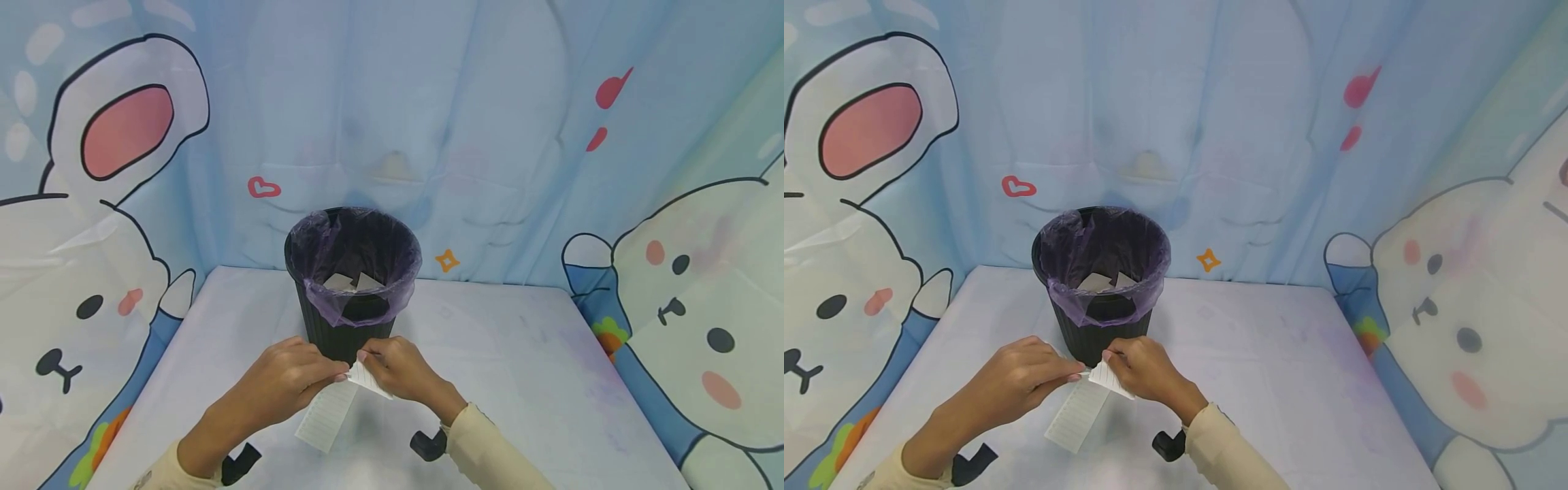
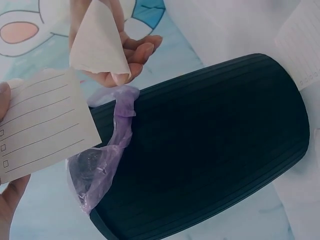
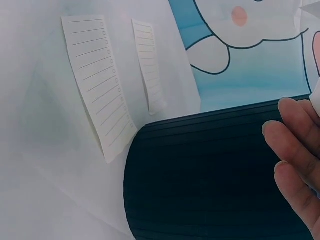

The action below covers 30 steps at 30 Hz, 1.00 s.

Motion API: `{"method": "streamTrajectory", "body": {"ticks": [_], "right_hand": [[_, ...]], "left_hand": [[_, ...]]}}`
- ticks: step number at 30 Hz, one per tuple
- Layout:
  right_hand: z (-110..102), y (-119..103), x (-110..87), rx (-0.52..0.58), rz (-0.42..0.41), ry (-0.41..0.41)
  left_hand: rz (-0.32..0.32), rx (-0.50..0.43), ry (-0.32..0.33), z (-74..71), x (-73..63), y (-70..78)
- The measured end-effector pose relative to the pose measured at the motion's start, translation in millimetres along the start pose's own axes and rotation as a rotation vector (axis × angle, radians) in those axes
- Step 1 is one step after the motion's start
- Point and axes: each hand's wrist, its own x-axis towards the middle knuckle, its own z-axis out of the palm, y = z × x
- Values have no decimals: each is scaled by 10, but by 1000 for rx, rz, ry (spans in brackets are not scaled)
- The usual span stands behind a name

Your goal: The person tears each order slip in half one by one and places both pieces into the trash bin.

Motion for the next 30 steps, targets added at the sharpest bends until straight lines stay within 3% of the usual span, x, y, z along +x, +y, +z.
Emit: {"method": "streamTrajectory", "body": {"ticks": [30], "right_hand": [[21, 67, -15, -17, 14, 6]], "left_hand": [[-8, -6, -16, 4, 9, -6]]}}
